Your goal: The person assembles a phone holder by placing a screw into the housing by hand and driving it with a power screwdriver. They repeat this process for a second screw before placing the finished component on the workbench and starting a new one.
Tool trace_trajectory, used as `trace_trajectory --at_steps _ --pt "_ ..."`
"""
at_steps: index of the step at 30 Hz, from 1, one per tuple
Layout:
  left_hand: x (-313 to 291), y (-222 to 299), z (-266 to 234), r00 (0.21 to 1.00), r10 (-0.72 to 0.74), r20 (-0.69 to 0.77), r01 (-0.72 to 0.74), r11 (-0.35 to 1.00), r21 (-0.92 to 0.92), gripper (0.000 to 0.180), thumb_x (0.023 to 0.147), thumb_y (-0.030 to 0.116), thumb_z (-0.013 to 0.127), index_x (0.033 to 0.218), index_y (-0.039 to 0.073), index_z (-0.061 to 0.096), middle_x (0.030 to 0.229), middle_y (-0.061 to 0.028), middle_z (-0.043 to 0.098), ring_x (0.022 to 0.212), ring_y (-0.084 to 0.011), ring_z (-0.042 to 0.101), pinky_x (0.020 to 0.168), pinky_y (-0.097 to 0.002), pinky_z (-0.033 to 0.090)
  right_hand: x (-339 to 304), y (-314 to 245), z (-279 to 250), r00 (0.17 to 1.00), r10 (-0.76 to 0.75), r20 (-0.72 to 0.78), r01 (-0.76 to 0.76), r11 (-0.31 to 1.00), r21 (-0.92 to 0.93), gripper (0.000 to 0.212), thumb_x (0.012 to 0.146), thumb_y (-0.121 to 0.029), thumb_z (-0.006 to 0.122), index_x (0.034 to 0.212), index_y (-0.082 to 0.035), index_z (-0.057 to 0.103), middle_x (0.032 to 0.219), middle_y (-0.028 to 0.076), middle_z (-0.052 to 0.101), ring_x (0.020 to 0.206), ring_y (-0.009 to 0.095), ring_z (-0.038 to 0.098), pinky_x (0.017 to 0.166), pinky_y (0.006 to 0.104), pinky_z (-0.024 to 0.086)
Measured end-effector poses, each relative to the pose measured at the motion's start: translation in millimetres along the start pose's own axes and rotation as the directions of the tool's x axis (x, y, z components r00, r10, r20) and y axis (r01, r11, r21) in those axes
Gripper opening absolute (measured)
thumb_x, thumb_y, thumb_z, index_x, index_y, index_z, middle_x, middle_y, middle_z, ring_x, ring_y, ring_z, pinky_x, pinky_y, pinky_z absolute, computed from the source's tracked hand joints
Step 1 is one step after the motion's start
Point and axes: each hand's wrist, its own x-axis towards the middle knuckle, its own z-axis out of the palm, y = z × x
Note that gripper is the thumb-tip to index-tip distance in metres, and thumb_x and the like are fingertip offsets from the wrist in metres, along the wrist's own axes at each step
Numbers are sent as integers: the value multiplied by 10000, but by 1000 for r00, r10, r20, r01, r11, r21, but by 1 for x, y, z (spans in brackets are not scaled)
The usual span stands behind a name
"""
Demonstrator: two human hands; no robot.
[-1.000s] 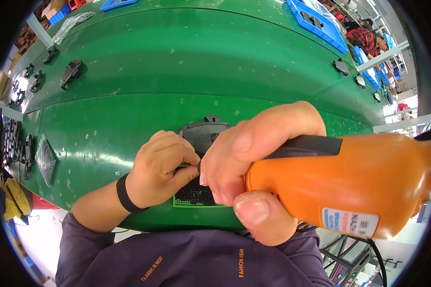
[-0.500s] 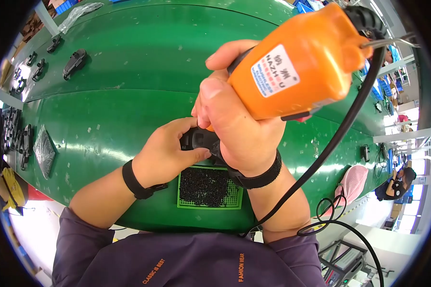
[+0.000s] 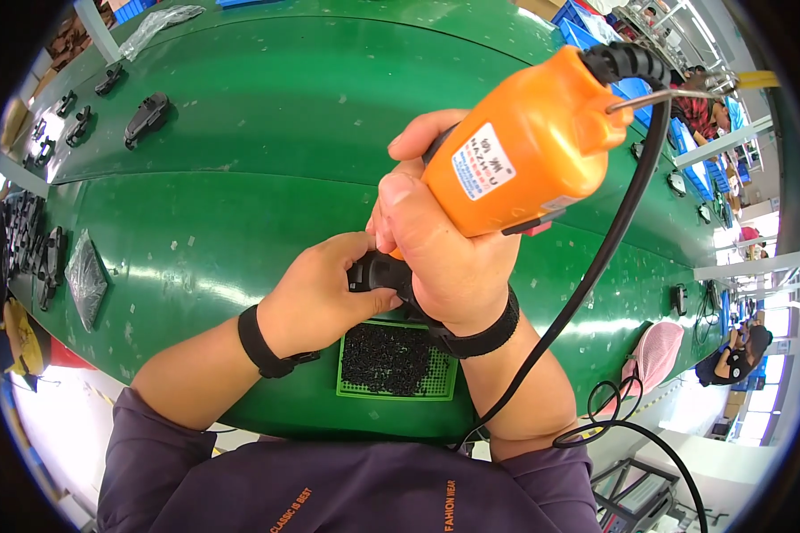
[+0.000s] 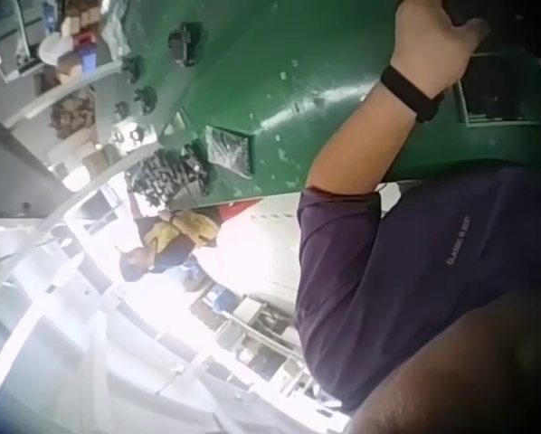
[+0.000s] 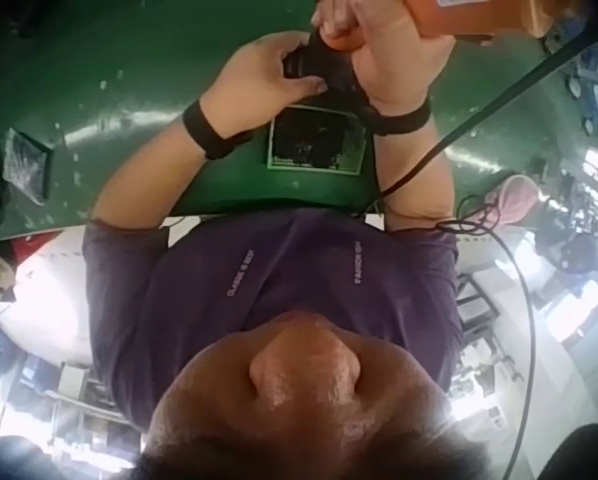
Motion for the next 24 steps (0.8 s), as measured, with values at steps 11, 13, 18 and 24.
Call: trace_trajectory --at_steps 11,13,18,24 --pt "4 -5 0 1000 14 3 -14 1000 12 480 771 169 808 1181 -20 646 966 -179 673 839 -332 664 777 -394 532 4 7 2 991 -9 132 33 984 -178 224 891 -134 650 983 -54 462 627 46 504 496 143 499 540 323 491" --pt "5 -9 3 998 57 -11 -57 998 21 495 770 178 813 1189 -24 643 956 -179 676 836 -327 669 778 -394 533 2 3 5 996 66 68 -58 993 -107 212 889 -117 644 980 -56 463 630 44 507 503 139 503 549 323 496" --pt "-1 -16 7 992 115 -54 -115 993 -2 515 769 199 824 1192 -33 644 965 -184 682 830 -309 674 776 -393 533 0 6 1 996 89 25 -89 996 -2 216 873 -90 653 992 -53 477 674 46 538 527 144 538 584 327 522" --pt "5 -14 9 983 182 7 -181 972 152 652 743 189 857 1296 -19 582 1220 -226 636 1086 -344 650 933 -393 528 -13 -24 -25 999 37 -13 -37 999 -39 390 840 -105 725 1145 -35 492 757 54 582 620 159 608 671 351 558"
